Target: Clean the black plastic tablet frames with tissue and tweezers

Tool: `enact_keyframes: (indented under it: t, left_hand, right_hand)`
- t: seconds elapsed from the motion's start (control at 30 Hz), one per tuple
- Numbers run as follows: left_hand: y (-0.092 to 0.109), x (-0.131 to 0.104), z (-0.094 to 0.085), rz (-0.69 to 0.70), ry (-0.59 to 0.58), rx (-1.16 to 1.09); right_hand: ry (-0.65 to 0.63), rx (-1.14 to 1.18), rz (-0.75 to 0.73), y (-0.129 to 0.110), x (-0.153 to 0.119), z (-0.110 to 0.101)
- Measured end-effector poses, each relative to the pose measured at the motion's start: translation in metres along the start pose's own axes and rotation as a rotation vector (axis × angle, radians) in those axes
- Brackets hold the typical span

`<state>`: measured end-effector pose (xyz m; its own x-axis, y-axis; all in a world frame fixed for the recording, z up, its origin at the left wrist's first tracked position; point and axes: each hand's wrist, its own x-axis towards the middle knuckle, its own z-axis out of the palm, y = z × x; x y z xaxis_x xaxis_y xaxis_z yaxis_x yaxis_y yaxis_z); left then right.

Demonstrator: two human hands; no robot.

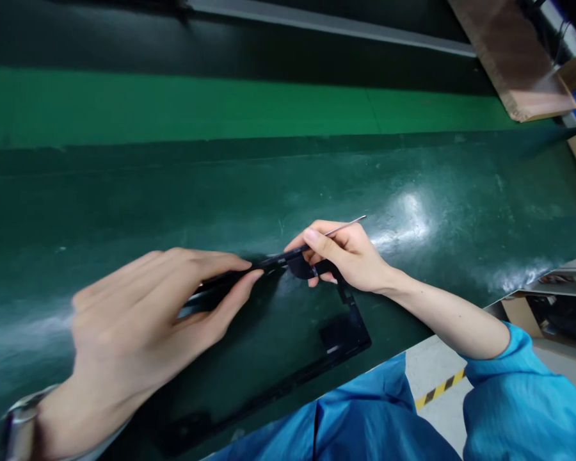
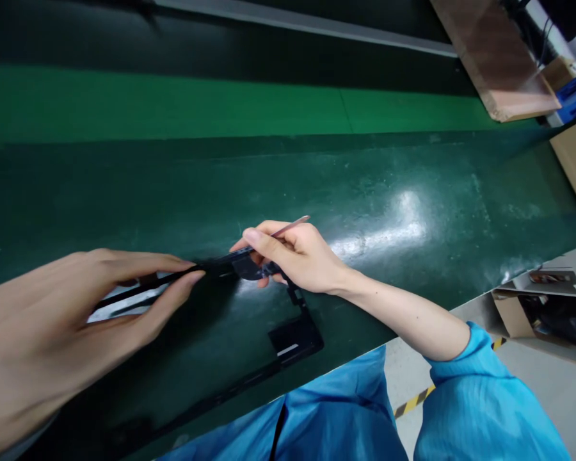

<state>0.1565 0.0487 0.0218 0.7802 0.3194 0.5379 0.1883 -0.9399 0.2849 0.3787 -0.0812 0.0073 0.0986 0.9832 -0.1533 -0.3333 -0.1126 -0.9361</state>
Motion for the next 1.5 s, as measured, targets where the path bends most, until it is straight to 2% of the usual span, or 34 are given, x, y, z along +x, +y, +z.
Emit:
enact_keyframes:
  t: [0.13,0.33,0.57,1.03,1.27,1.37,1.5]
  left_hand:
    - [0.006,0.001,0.001,0.060,0.009,-0.011]
    - [0.012,0.003,0.002,0.057,-0.037,-0.020]
    - [0.009,0.003,0.004,0.180,-0.066,0.038]
    - [0.008,-0.004,0.006,0.108,-0.086,0.109]
    - [0.008,0.003,-0.001,0.056,0.000,0.175]
    - [0.012,0.013,-0.004,0.101,-0.006,0.134]
    - [0.018,0.020,-0.005,0.097,0.046,0.046]
  right_hand:
    - [-0.008,0.021,0.019,0.002,0.001,0.003]
    - [-0.008,0.055,0.054,0.003,0.001,0.006]
    - [-0.029,0.043,0.063,0.003,-0.001,0.008]
    - [-0.069,0.031,0.021,0.002,-0.002,0.005]
    - [-0.029,-0.053,-0.109,0.000,-0.008,0.007]
    - [-0.002,-0.168,-0.171,0.002,-0.012,0.016]
    - [-0.012,-0.236,-0.271,0.005,-0.017,0.025]
